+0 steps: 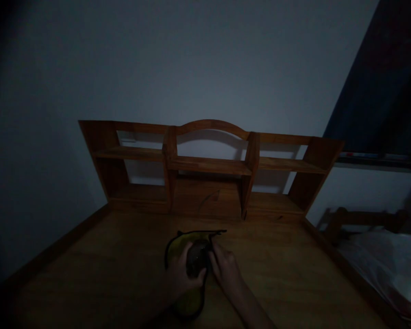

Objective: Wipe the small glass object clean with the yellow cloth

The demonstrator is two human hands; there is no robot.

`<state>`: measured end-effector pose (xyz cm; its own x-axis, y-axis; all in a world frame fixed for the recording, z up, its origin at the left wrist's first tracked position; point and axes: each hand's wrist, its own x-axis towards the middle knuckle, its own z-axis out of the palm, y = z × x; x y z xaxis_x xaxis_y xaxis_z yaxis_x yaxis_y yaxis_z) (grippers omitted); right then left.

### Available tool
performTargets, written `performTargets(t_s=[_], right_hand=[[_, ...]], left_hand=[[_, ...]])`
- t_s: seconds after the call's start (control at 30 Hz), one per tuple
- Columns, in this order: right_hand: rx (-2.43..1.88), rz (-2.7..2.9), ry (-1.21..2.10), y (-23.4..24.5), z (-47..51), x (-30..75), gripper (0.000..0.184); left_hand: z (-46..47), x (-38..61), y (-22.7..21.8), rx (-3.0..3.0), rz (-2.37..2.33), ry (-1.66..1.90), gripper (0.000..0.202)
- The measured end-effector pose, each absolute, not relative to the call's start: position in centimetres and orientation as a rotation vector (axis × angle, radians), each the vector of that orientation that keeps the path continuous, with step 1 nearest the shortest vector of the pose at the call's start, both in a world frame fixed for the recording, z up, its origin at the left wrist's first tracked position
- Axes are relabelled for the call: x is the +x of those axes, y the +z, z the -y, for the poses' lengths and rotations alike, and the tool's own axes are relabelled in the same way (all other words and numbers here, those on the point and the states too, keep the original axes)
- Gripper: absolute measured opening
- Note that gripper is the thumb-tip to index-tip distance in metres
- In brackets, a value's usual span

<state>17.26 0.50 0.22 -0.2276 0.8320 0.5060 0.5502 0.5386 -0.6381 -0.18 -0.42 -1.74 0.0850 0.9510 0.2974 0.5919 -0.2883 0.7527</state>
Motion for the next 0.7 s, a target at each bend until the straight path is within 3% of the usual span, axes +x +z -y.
performTargets(t_s=[0.2,0.37,0.7], right_hand=[[-1.060,1.804,0.642,0.0,-0.7,16.5,0.039],[-0.964,1.712,0.919,-0.6,-1.3,16.3,0.040],[-1.102,1.869,0.640,0.0,-0.9,17.0,0.038]], left_hand=[[-0.2,-0.5,-1.7,1.927,-1.519,1.089,0.075],[-0.6,-0.3,-1.1,1.909,-1.414,1.104,0.057],[-0.2,-0.6,0.2,1.923,-1.287,0.982,0.050]])
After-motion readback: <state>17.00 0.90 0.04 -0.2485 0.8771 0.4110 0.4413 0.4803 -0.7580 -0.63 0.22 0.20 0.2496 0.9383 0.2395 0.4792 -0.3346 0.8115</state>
